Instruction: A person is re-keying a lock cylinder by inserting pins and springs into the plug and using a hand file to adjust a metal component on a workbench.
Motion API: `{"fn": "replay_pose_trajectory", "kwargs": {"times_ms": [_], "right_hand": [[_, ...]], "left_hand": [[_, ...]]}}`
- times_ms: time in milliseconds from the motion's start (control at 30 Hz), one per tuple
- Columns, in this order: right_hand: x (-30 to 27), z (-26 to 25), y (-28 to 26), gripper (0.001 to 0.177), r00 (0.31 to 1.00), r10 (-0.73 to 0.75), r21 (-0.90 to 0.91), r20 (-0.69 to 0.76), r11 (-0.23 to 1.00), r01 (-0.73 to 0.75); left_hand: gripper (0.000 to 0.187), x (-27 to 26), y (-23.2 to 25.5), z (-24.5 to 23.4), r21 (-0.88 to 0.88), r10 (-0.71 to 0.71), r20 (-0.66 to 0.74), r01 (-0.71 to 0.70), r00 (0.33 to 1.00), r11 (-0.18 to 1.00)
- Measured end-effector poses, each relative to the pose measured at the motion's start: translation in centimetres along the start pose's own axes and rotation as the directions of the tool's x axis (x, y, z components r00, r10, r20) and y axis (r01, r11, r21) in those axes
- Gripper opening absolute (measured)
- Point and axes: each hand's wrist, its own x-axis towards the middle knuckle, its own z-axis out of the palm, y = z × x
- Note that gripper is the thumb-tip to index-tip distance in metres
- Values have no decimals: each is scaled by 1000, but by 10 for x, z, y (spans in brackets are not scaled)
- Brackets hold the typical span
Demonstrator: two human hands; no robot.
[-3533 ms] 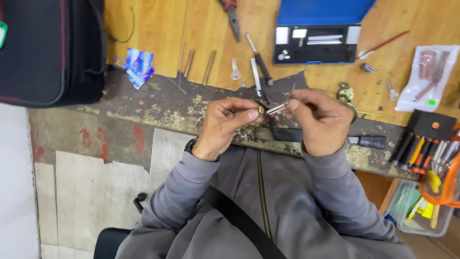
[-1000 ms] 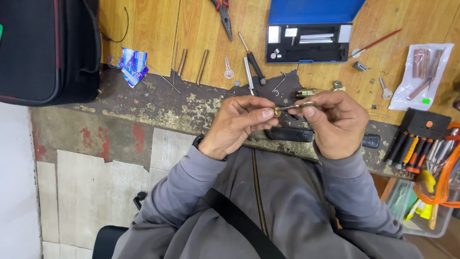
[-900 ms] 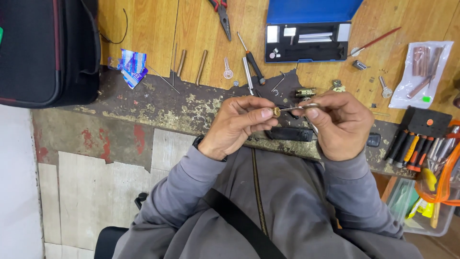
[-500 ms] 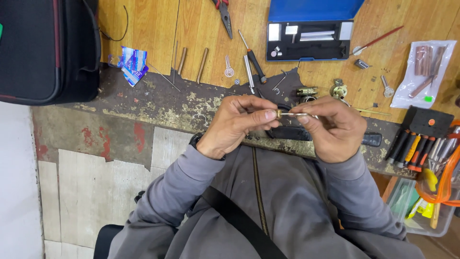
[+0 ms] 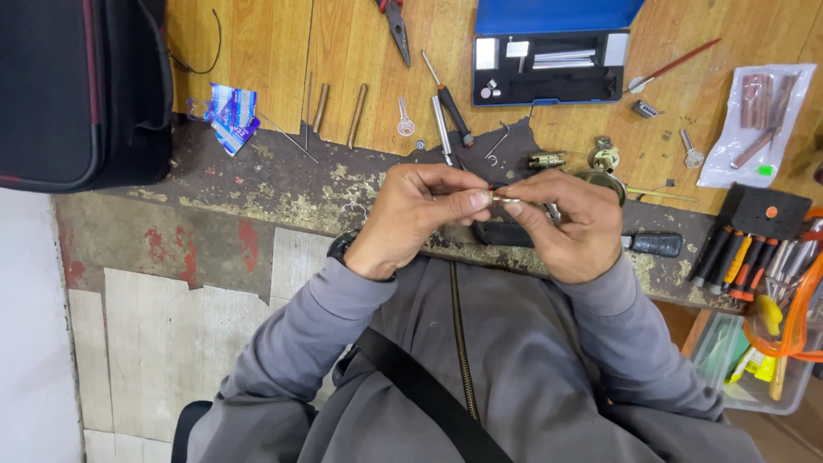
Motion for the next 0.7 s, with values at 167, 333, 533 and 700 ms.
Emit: {"fn": "replay_pose_trajectory", "kwargs": {"times_ms": [167,333,533,700], "right_hand": [[-23,-9,16,9,983,159,143,-86,979,-146],[-28,-17,1,10,969,210,126,-134,973,-193],[-30,-17,-9,9,957,242,152,-161,964,-218],[-32,-18,-5,14,956,234,165,-178,965,-206]], "left_hand": [[26,-5,14,22,240,198,16,-196,980,951],[26,-11,17,37,279,266,37,-266,963,923],[28,-17,18,44,266,261,20,-257,965,929],[29,-19,20,44,282,281,29,-277,959,918]]}}
